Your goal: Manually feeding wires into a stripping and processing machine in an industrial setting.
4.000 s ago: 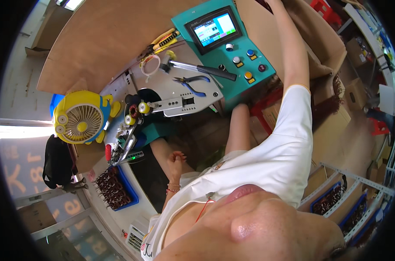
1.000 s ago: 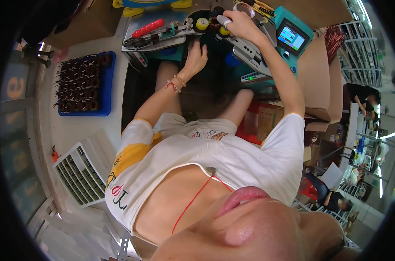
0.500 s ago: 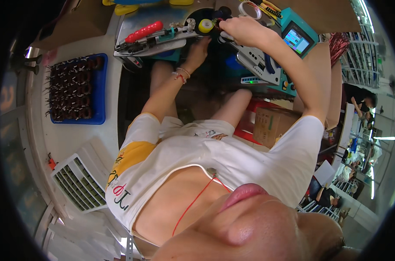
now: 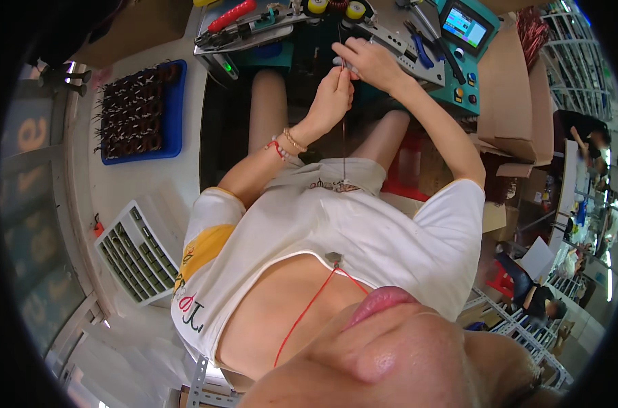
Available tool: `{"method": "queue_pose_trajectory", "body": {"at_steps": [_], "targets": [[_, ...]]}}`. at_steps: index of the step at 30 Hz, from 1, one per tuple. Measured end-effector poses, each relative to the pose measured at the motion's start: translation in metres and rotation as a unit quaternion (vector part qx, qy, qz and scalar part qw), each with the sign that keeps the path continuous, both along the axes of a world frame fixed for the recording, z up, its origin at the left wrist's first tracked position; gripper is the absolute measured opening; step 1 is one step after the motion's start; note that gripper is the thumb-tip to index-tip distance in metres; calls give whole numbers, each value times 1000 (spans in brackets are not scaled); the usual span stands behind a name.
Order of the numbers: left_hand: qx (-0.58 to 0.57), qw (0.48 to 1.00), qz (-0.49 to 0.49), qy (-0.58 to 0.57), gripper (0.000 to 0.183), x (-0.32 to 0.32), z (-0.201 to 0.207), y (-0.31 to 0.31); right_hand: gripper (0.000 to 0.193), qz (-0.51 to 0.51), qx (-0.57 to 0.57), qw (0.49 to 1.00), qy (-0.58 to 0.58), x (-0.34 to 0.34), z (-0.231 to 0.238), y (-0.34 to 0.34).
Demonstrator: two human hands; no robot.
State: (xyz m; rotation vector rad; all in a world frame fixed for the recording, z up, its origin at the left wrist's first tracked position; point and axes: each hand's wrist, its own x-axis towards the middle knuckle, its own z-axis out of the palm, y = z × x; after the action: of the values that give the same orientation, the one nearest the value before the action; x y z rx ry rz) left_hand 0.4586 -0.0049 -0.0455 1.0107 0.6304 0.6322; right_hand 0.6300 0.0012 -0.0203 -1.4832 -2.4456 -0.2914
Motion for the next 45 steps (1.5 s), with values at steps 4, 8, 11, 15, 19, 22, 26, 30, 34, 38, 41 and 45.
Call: {"method": "queue_pose_trajectory", "body": {"at_steps": [4, 8, 11, 15, 19, 22, 26, 30, 34, 38, 41, 45], "targets": [[-37, 988, -148, -26, 28, -20, 27, 10, 40, 84, -8, 996, 14, 11, 3, -9], [487, 863, 97, 95, 13, -40, 34, 61, 26, 34, -61, 975, 211, 15, 51, 15], [689, 686, 191, 135, 26, -11, 38, 108, 23, -83, -203, 887, 406, 36, 70, 78], [746, 606, 195, 195, 46, 14, 34, 140, 44, -80, -312, 798, 509, 36, 119, 119], [707, 619, 212, 270, 50, 29, 16, 161, 48, -91, -375, 768, 511, 42, 121, 149], [695, 654, 218, 203, 51, 30, 10, 164, 52, -198, -413, 777, 432, 49, 118, 163], [676, 683, 219, 170, 55, 41, 15, 159, 53, -185, -452, 768, 415, 61, 97, 192], [543, 769, 275, 193, 48, 27, -16, 197, 54, -17, -547, 820, 168, 38, 148, 154], [671, 698, 250, 33, 38, 19, 19, 124, 51, -40, -282, 957, 59, 75, 137, 17], [268, 939, 191, 103, 41, 36, -54, 70, 33, -106, -450, 874, 151, 58, 124, -87], [372, 897, 215, 105, 63, 61, -92, 111, 29, -122, -430, 874, 190, 48, 104, -127], [432, 873, 197, 109, 47, 64, -77, 116, 28, -141, -419, 860, 254, 46, 99, -161]]}}
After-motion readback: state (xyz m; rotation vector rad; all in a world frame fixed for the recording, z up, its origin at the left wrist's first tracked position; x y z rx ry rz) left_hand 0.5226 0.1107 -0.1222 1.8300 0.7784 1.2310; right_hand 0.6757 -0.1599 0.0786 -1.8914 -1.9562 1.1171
